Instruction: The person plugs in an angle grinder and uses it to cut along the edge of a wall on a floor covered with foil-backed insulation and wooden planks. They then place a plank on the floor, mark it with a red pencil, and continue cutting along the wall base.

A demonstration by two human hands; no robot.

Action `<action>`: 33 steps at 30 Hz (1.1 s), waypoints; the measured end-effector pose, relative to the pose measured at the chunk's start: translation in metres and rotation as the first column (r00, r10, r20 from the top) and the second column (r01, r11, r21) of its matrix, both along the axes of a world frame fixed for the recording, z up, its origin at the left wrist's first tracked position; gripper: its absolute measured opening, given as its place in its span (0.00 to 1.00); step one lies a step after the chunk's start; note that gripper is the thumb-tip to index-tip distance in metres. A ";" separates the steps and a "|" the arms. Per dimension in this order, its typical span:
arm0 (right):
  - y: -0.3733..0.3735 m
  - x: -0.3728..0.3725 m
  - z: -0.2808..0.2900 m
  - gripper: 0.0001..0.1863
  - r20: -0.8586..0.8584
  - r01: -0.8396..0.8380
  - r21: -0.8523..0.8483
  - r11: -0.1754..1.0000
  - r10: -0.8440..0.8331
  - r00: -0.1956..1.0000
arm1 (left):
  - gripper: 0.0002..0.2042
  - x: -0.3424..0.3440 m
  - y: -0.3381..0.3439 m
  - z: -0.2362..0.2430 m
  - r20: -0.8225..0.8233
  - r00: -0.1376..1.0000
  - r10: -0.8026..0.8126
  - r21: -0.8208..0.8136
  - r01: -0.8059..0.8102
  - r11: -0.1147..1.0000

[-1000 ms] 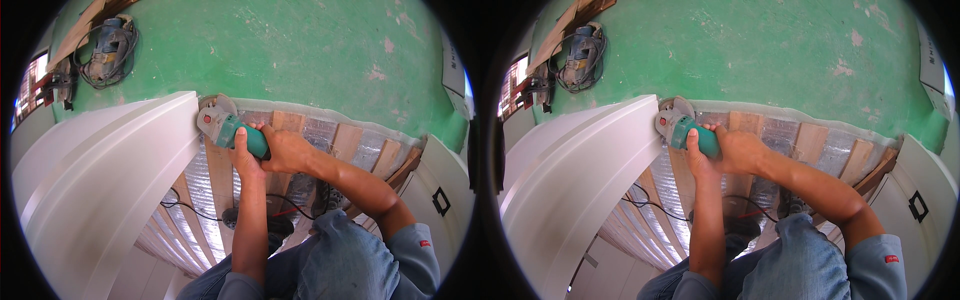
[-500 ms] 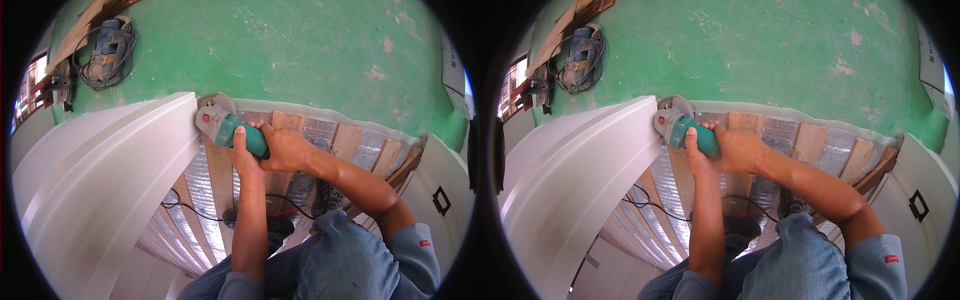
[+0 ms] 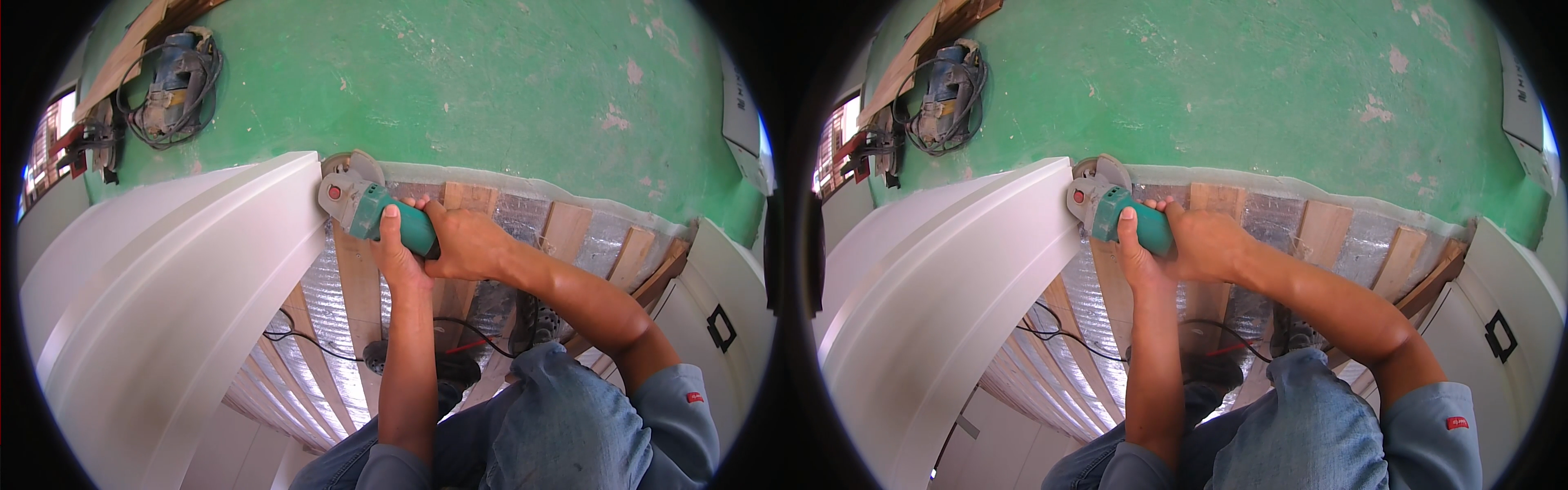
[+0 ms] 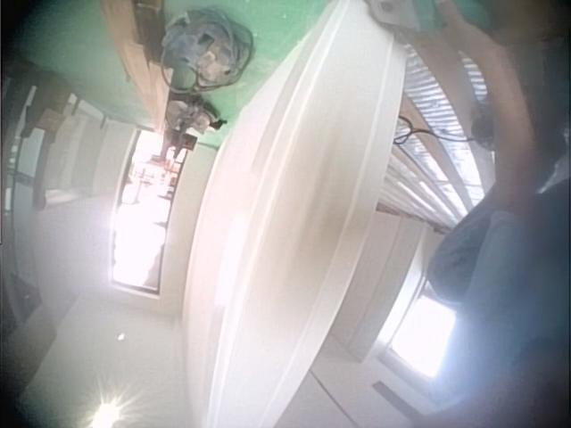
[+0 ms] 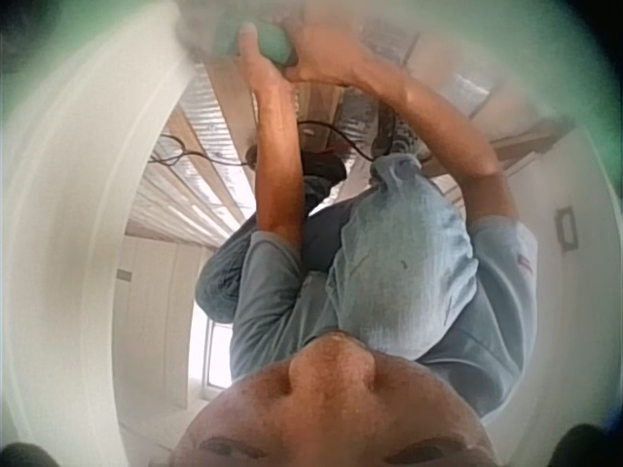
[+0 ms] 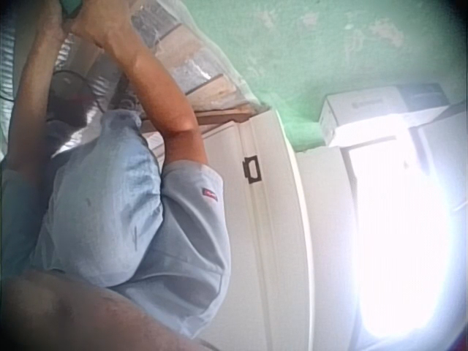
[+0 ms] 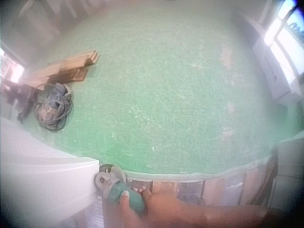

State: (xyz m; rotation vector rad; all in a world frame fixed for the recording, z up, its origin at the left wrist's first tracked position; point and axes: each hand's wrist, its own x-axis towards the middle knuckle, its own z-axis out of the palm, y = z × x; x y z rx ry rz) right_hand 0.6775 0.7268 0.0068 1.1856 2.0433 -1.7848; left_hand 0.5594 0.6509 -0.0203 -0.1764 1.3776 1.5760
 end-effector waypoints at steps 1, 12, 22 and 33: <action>0.000 0.000 0.000 0.38 -0.001 0.000 0.000 1.000 0.000 1.000 | 0.18 0.000 0.000 0.000 -0.001 1.000 0.000 0.000 0.000 1.000; 0.002 -0.001 0.002 0.37 0.006 0.001 0.003 1.000 -0.001 1.000 | 0.18 -0.001 0.000 -0.002 -0.004 1.000 0.020 0.003 -0.020 1.000; 0.005 -0.002 0.003 0.37 0.018 -0.007 -0.012 1.000 0.007 1.000 | 0.18 -0.002 0.000 -0.005 0.023 0.999 0.038 0.003 -0.038 0.999; 0.007 -0.001 0.002 0.38 0.021 -0.026 0.008 1.000 0.026 0.999 | 0.18 -0.002 0.001 -0.005 0.034 0.998 0.055 -0.007 -0.054 0.998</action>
